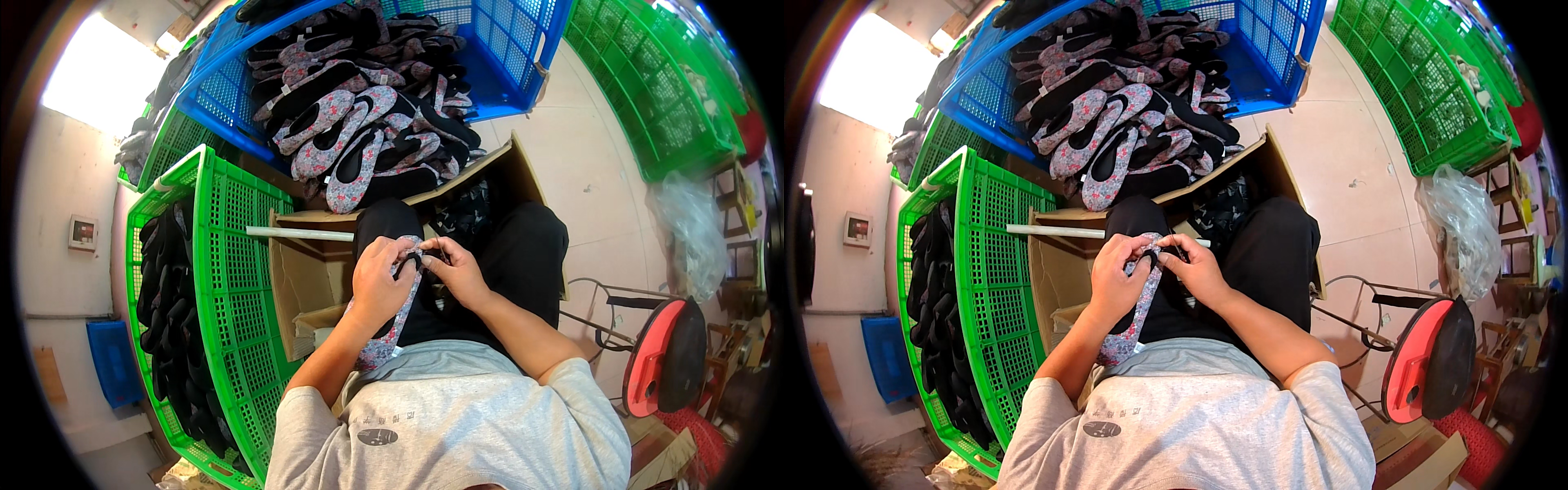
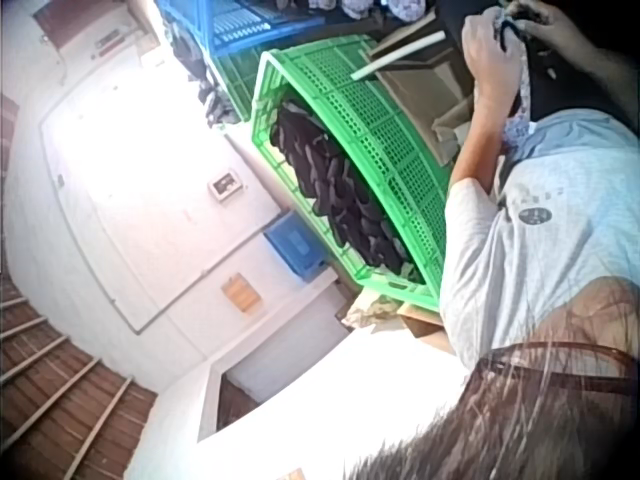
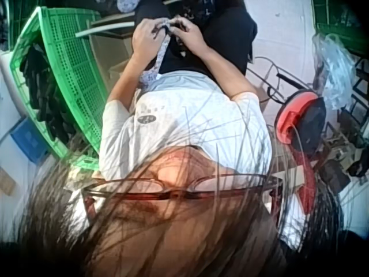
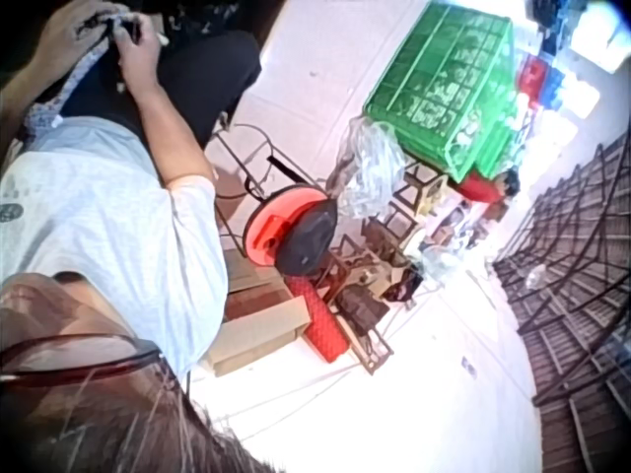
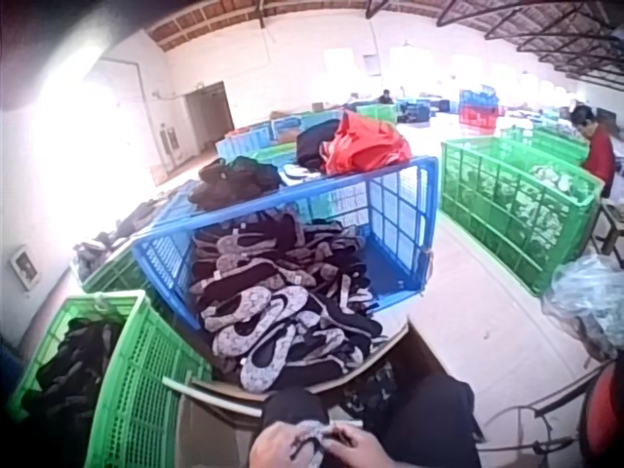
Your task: The person sits on the floor and assembles floral-patterned slippers by hand. They pick up a slipper from a blue crate, attach a black strap to the sole, and place the finished item into a green crate. The process is repeated for multiple units.
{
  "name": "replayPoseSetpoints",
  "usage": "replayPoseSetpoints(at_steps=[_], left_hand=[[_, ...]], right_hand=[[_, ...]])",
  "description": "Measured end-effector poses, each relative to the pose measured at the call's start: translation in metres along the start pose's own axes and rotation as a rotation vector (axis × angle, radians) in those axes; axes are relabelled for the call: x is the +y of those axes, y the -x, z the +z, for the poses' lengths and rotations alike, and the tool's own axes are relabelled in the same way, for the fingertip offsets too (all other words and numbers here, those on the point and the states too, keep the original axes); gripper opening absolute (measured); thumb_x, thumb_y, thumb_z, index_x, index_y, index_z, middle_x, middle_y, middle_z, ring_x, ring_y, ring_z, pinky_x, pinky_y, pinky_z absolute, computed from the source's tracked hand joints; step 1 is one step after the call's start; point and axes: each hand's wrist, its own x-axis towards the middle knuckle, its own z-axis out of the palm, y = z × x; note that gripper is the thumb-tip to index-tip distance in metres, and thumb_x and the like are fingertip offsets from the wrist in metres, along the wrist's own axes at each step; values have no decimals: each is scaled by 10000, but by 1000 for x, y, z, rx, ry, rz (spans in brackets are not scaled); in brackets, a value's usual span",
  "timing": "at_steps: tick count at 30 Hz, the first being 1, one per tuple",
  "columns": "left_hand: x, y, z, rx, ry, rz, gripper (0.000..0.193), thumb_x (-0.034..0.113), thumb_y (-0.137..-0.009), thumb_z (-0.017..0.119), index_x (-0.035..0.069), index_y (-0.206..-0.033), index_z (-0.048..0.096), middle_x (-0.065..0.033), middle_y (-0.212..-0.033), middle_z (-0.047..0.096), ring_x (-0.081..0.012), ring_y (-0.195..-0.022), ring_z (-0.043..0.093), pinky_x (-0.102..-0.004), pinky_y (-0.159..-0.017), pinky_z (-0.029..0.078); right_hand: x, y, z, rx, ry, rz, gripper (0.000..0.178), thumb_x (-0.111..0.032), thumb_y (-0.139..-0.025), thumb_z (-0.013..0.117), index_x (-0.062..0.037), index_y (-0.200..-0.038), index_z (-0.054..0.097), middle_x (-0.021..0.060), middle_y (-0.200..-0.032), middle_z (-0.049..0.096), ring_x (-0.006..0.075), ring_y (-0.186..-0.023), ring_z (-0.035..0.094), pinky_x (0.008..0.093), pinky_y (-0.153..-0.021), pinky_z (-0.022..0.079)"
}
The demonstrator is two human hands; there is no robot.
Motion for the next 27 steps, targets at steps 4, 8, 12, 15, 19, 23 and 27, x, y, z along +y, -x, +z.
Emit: replayPoseSetpoints(at_steps=[4,8,12,15,19,23,27], left_hand=[[-2,-3,2,-23,145,-87,134,15,-782,734,29,-908,690,-89,-809,604,-204,-718,623,-319,-646,505],[-6,-10,0,-92,231,-308,76,75,-816,744,29,-861,704,-101,-774,644,-186,-675,635,-308,-611,495],[5,-34,-6,-117,211,-379,80,92,-838,711,12,-832,707,-103,-778,663,-186,-665,638,-308,-614,490],[14,-53,-13,-141,147,-128,62,59,-827,688,10,-860,704,-105,-826,676,-209,-687,641,-308,-627,491],[27,-66,-12,-65,88,71,119,-10,-814,655,1,-923,702,-83,-908,694,-216,-851,665,-305,-783,510],[15,-69,-26,-152,-37,60,132,-34,-810,629,14,-898,714,-101,-1025,702,-260,-997,660,-334,-891,508],[10,-55,-41,-77,-125,173,170,-46,-752,637,35,-880,713,-96,-1060,695,-276,-1006,651,-370,-889,507]], right_hand=[[2,-3,5,10,-17,-115,151,-71,-933,669,-43,-1077,635,-37,-921,618,37,-798,547,175,-699,425],[7,-5,2,57,-43,-86,68,-92,-958,634,-37,-997,621,-26,-878,610,38,-774,528,182,-699,414],[5,-6,-4,231,-125,3,115,-156,-981,608,-62,-918,587,-17,-841,609,28,-668,477,204,-615,393],[-3,-7,-10,374,-211,140,159,-205,-986,604,-86,-887,568,-27,-808,594,22,-573,403,204,-506,332],[-11,-10,-17,442,-233,253,154,-243,-995,598,-95,-952,596,-22,-803,568,36,-576,408,182,-475,286],[-20,-6,-14,408,-50,304,191,-297,-1013,570,-135,-1113,572,3,-874,604,53,-618,440,197,-500,318],[-29,-3,-8,358,-16,331,265,-367,-1041,500,-139,-1175,516,7,-891,615,60,-651,454,214,-540,354]])
